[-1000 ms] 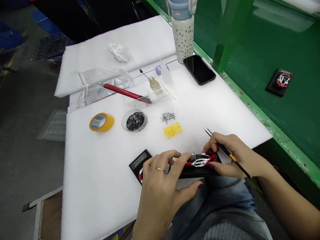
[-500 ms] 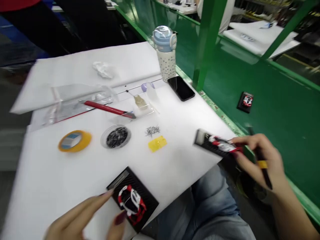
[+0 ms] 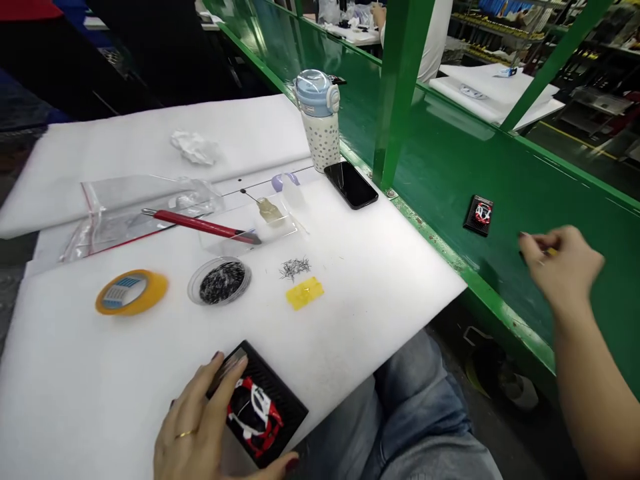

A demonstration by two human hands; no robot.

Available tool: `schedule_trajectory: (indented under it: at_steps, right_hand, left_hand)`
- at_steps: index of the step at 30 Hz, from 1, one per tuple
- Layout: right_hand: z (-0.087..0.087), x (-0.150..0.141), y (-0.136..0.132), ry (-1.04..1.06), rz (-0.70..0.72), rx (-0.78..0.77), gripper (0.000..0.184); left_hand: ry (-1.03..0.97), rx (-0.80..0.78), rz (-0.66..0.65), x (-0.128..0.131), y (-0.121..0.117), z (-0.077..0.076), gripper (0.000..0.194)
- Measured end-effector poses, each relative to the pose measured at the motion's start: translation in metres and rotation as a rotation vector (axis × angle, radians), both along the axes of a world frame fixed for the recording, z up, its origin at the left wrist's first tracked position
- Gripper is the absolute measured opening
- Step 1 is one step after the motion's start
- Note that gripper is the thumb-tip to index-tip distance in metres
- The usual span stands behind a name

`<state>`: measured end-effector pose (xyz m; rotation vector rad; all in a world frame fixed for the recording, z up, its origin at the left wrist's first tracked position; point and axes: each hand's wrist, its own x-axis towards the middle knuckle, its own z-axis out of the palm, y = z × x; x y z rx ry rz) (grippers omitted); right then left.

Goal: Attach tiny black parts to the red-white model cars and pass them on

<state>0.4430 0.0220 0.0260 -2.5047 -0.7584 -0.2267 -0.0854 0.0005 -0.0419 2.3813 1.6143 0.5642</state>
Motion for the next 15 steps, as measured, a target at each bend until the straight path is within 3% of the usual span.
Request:
schedule_trajectory:
  at_steps: [3,6,10,12,15]
  right_hand:
    - [-0.007,-0.007,0.065,0.019,0.062,-0.082,0.05]
    - [-0.014,-0.002,0.102,0.015,0.013,-0.11,0.058]
    - [-0.012,-0.01,0.108,-0.016,0.011,-0.075,0.055]
    - [-0.011,-0.031,0.102,-0.024,0.148,-0.033,0.052]
    - [-0.015,-0.074,0.095,-0.03,0.493,0.014,0.042]
  left_hand:
    - [0.064,0.037,-0.027,0.001,-0.001,0.0,0.09]
    - [0.089,0.059,-0.05,0.002,-0.002,0.002,0.094]
    - [0.082,0.071,-0.033,0.004,-0.004,0.005,0.094]
    - [0.07,0.068,-0.022,0.007,-0.003,0.008,0.095]
    - [0.038,0.034,-0.011,0.016,-0.001,0.014,0.1]
